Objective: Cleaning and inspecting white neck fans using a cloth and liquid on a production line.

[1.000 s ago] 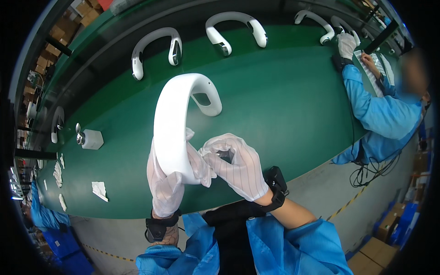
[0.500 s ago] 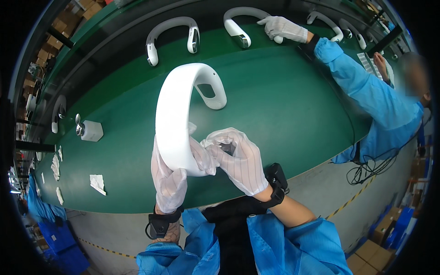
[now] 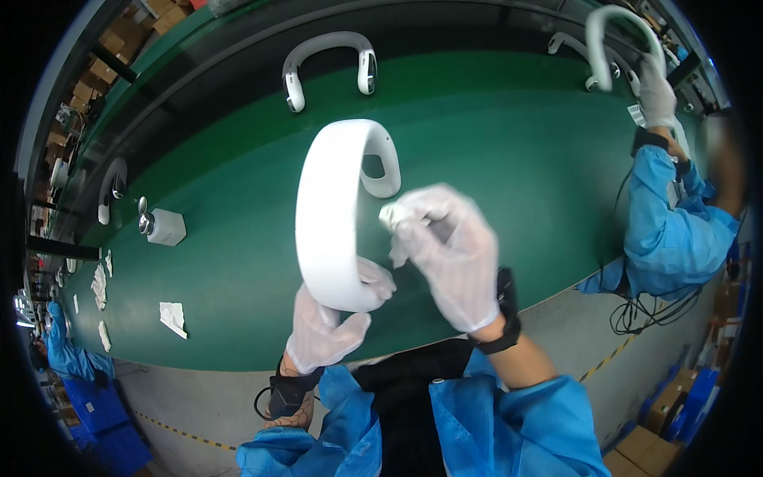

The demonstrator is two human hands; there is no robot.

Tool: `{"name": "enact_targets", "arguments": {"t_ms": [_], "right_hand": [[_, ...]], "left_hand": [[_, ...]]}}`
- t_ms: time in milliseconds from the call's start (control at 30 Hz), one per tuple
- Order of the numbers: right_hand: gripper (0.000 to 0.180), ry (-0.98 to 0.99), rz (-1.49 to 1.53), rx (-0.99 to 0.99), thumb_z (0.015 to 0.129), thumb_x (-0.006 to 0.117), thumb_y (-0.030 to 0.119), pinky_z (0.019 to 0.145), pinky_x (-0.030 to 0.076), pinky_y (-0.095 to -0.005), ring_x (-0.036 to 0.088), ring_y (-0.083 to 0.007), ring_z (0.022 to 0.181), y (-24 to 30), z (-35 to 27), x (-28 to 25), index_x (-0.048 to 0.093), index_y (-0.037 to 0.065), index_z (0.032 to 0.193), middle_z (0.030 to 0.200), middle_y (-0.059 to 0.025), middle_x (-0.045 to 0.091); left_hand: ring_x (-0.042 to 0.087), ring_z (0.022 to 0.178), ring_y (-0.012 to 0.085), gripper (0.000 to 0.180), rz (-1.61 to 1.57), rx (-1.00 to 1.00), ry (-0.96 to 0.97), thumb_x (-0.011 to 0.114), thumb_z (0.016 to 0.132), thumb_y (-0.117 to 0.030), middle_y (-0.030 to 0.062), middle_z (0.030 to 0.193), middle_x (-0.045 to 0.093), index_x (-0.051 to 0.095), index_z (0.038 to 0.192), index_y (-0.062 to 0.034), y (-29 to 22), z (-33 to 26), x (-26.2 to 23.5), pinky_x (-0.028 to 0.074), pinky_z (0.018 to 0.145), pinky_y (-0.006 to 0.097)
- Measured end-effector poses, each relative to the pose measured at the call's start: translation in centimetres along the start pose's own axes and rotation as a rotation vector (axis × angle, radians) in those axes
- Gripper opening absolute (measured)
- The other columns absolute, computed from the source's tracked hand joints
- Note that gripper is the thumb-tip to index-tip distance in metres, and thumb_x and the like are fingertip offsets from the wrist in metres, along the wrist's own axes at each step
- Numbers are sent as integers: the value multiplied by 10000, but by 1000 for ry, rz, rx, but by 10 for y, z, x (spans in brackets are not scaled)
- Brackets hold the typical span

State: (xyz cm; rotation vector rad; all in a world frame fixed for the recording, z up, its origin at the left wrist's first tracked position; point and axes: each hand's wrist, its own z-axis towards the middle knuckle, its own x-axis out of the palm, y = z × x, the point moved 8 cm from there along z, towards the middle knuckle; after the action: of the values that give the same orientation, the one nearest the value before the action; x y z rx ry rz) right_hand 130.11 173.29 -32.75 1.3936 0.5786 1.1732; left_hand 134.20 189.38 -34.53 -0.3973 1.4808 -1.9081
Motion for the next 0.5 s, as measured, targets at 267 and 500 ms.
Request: {"name": "enact_targets", "arguments": {"t_ms": [267,500], "right_hand": [[277,330,-761,-914,790,869,118,898,555,-398,678,-309,954,86,37,56,692,70,998,978,-91,703],[219,715,-798,-740,953,692,245,693,579,-411,712,-328,763,65,78,102,694,27,940,820,-130,718]], "left_hand": [[709,891,270,381,89,-5,-103,630,800,-49,141,1030,719,653,1174,17,-18,3,-1,574,856,380],[661,917,249,248,-367,-112,-140,629,964,-177,150,1045,688,653,1112,20,-21,8,7,545,864,378]]}}
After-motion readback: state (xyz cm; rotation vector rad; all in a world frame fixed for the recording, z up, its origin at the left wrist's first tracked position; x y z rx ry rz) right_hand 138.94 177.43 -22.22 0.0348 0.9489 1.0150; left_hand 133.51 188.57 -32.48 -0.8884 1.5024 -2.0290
